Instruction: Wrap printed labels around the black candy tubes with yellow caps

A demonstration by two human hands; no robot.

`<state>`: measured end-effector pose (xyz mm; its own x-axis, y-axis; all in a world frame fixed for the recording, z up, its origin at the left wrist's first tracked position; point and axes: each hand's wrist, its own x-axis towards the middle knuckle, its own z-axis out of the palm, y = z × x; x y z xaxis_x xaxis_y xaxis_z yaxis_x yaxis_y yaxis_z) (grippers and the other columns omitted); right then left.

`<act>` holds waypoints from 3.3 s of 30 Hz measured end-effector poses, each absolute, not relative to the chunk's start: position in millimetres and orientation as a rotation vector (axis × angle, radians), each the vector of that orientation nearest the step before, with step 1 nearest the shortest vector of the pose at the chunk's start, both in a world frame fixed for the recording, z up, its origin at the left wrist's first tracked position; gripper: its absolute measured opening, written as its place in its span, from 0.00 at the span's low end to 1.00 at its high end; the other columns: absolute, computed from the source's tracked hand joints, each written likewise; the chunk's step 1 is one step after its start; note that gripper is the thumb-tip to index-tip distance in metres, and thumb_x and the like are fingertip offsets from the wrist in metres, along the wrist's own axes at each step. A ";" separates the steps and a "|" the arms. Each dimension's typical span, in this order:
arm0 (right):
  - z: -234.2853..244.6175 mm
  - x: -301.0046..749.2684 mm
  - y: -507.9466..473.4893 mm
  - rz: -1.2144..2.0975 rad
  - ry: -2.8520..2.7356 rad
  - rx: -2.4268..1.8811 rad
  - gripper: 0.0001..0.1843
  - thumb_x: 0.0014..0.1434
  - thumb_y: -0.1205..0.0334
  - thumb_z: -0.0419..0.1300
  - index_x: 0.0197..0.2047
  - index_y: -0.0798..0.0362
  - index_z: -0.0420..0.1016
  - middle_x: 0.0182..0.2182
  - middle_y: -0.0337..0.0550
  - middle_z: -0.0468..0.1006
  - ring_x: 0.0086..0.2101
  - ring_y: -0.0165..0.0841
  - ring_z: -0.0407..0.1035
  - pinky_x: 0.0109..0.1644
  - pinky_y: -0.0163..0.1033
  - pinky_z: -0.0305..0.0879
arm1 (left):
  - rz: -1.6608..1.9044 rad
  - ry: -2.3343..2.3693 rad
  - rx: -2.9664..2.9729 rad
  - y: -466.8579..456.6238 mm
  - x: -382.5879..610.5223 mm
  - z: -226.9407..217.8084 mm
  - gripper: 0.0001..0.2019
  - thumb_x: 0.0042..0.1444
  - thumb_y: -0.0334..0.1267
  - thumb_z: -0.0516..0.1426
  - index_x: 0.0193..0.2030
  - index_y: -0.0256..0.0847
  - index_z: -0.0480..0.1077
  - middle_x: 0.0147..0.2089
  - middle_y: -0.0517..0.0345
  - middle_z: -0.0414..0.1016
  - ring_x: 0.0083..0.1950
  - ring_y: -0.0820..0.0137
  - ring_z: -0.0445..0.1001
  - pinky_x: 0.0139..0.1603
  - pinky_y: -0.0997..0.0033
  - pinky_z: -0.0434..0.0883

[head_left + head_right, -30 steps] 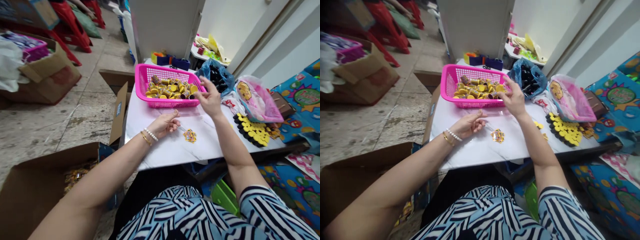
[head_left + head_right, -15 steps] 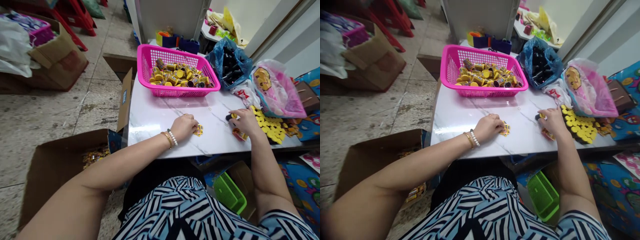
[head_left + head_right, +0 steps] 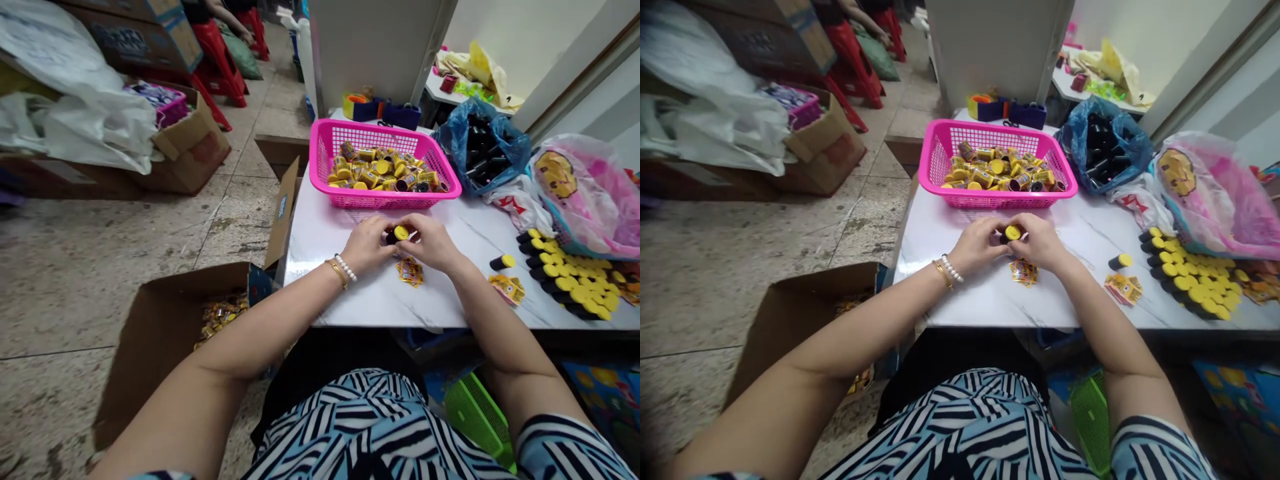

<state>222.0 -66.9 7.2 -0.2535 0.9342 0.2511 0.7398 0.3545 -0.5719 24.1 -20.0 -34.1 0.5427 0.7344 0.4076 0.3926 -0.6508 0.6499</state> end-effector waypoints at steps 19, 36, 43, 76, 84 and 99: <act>8.7 219.1 -22.7 1.629 -1.395 -1.516 0.26 0.39 0.51 0.82 0.35 0.53 0.78 0.31 0.42 0.82 0.28 0.29 0.73 0.31 0.36 0.72 | 0.752 1.038 2.323 -6.9 17.4 -40.5 0.12 0.54 0.42 0.67 0.41 0.37 0.79 0.43 0.48 0.78 0.45 0.59 0.75 0.51 0.60 0.71; -12.4 223.3 -50.8 0.236 -1.846 -1.627 0.14 0.55 0.50 0.66 0.40 0.50 0.78 0.37 0.43 0.81 0.36 0.38 0.72 0.42 0.42 0.70 | 1.007 1.140 2.284 -29.3 31.4 -46.3 0.10 0.57 0.40 0.65 0.42 0.37 0.76 0.44 0.48 0.78 0.47 0.60 0.74 0.52 0.60 0.71; -24.5 277.0 -59.9 -0.040 -1.788 -1.820 0.15 0.60 0.50 0.63 0.43 0.51 0.80 0.39 0.48 0.83 0.39 0.42 0.75 0.48 0.47 0.72 | 0.721 0.705 2.471 -58.8 47.0 -42.9 0.05 0.61 0.35 0.64 0.40 0.42 0.83 0.42 0.51 0.77 0.46 0.62 0.73 0.55 0.59 0.70; -4.1 252.9 -155.8 -0.157 -1.772 -1.564 0.08 0.68 0.54 0.62 0.43 0.44 0.83 0.43 0.47 0.84 0.44 0.42 0.79 0.47 0.50 0.80 | 0.717 0.517 2.526 -42.8 47.4 -47.5 0.13 0.66 0.46 0.62 0.52 0.49 0.84 0.61 0.49 0.79 0.57 0.57 0.71 0.64 0.52 0.64; -40.8 259.3 -153.7 -0.003 -1.695 -1.765 0.09 0.63 0.56 0.67 0.42 0.48 0.87 0.35 0.42 0.82 0.30 0.32 0.72 0.37 0.40 0.71 | 0.726 0.653 2.600 -45.4 64.3 -51.5 0.10 0.65 0.39 0.61 0.39 0.42 0.84 0.43 0.48 0.78 0.45 0.60 0.69 0.50 0.57 0.66; -2.2 241.4 -135.8 0.466 -1.239 -1.507 0.21 0.64 0.42 0.66 0.45 0.52 0.83 0.33 0.42 0.81 0.29 0.31 0.72 0.31 0.37 0.67 | 1.723 0.662 2.383 -41.4 26.9 -26.5 0.08 0.69 0.39 0.60 0.41 0.41 0.80 0.37 0.54 0.76 0.39 0.68 0.71 0.42 0.67 0.68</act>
